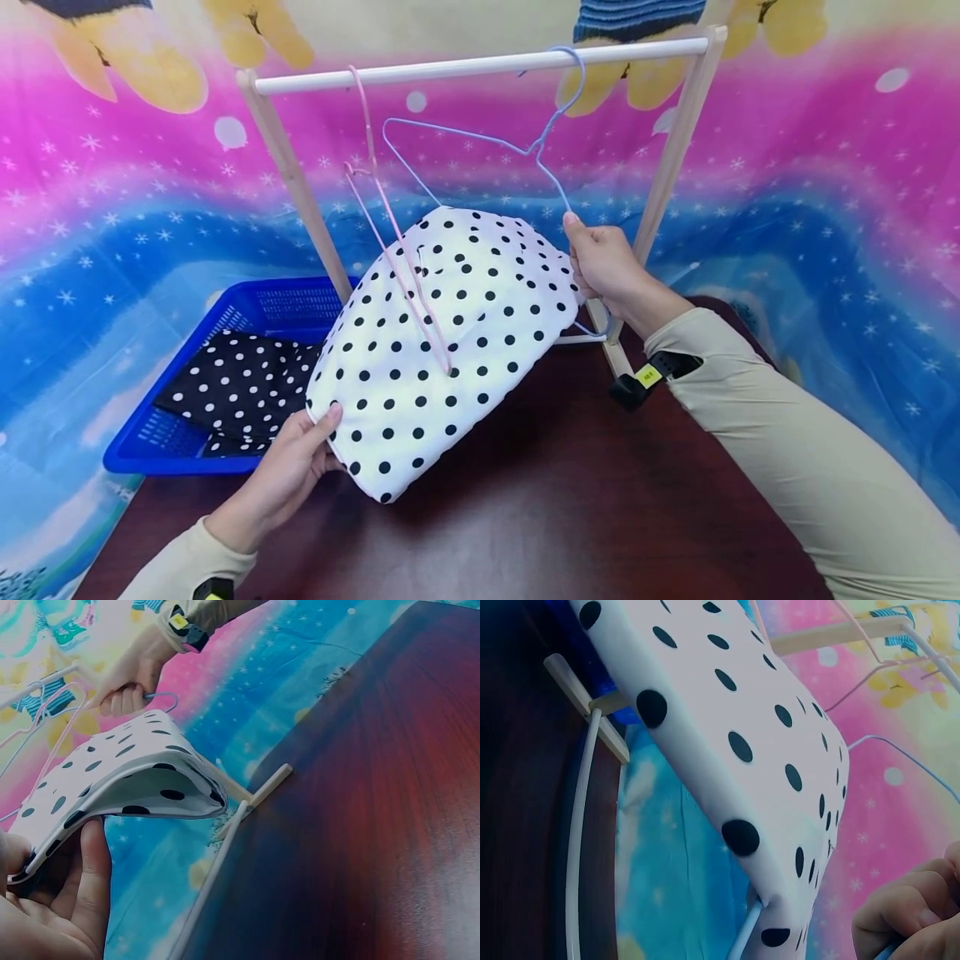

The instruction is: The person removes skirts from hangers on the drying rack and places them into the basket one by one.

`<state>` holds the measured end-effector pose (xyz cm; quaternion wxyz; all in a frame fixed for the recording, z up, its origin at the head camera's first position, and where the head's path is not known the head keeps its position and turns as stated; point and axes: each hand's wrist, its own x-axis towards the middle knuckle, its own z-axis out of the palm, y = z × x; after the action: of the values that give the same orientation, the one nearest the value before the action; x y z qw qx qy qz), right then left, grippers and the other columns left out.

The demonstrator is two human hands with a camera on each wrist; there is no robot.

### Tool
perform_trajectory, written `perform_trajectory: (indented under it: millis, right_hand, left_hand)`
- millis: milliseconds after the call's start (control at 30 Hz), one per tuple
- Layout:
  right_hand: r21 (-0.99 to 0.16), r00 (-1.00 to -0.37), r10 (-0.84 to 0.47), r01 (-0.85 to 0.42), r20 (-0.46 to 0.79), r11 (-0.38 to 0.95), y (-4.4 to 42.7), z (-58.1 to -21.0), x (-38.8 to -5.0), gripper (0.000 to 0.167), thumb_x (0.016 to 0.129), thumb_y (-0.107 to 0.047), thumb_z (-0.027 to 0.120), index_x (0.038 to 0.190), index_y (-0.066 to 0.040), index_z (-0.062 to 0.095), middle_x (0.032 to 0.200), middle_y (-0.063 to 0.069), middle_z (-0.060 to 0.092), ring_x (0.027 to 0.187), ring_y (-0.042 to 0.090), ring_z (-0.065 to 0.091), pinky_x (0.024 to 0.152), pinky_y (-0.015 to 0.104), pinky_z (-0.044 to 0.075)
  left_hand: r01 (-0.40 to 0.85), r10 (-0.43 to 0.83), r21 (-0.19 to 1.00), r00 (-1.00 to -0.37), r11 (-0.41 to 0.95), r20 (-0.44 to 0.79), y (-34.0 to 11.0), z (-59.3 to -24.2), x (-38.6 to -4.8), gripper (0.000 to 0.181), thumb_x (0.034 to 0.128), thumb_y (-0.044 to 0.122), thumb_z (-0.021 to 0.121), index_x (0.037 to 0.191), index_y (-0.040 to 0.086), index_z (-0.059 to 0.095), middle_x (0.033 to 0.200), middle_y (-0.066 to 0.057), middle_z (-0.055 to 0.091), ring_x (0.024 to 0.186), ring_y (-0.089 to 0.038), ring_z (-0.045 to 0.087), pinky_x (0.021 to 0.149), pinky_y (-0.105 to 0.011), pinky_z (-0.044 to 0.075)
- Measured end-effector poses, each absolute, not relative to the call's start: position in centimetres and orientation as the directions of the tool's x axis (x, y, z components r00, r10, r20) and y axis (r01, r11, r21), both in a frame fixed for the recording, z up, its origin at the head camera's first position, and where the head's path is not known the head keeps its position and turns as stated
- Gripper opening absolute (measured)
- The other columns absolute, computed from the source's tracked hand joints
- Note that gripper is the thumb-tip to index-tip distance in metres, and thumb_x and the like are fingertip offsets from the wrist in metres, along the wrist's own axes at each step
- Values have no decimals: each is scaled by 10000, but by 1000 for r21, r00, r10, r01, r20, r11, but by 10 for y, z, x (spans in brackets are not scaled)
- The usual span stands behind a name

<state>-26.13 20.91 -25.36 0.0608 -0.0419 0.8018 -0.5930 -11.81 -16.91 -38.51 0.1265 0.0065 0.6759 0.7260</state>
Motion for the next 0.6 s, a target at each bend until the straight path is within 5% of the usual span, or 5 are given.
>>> perform_trajectory:
  millis: [600]
  right_hand:
    - [-962, -991, -133, -12, -25, 274, 218, -257, -264, 588, 1037, -574, 337, 594, -189, 311, 496, -93, 279, 406, 61, 255, 446, 317, 166]
  left_hand:
    - [-176, 78, 982, -982, -72, -170, -181, -375, -127, 467, 1097, 389, 376, 1273, -27, 494, 964, 107, 755, 911, -42, 722, 792, -254, 587]
